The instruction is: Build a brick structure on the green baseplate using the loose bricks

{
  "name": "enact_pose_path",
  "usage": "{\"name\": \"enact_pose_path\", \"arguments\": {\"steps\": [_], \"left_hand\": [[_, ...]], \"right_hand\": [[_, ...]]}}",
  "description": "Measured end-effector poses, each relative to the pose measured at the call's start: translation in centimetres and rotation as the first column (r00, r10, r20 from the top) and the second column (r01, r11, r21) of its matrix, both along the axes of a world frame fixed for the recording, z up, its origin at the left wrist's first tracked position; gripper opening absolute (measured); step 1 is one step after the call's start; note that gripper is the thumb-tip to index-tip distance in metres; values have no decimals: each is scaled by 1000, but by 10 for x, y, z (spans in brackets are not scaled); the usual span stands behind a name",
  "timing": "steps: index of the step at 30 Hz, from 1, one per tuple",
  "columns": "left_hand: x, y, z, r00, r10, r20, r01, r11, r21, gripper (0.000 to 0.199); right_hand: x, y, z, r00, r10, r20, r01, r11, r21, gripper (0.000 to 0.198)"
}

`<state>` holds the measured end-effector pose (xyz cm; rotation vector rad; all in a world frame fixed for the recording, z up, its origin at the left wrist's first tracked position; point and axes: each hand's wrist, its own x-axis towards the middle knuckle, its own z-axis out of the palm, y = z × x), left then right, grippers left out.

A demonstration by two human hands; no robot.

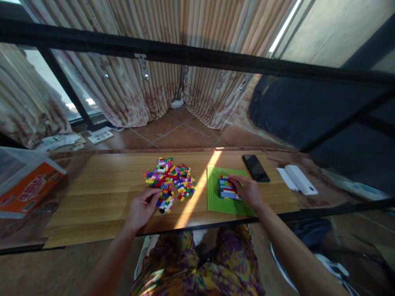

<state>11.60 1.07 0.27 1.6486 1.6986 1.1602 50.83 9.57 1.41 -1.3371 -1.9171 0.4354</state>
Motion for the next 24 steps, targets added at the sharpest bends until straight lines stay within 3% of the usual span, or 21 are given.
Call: {"name": "enact_pose_path", "arguments": {"steps": [7, 13, 24], "left_hand": [[1, -1, 5, 1000, 3, -11, -3, 1000, 13, 24], [2, 0, 5, 1000, 17, -2, -17, 1000, 25, 24], [-3, 0, -4, 999, -4, -40, 4, 1000, 11, 26]], "right_hand": [[5, -1, -4, 981, -140, -132, 139, 990, -14, 35], [8, 2, -5, 994, -64, -85, 63, 998, -9, 32], [7, 5, -7, 980, -106, -168, 86, 989, -120, 34]]}}
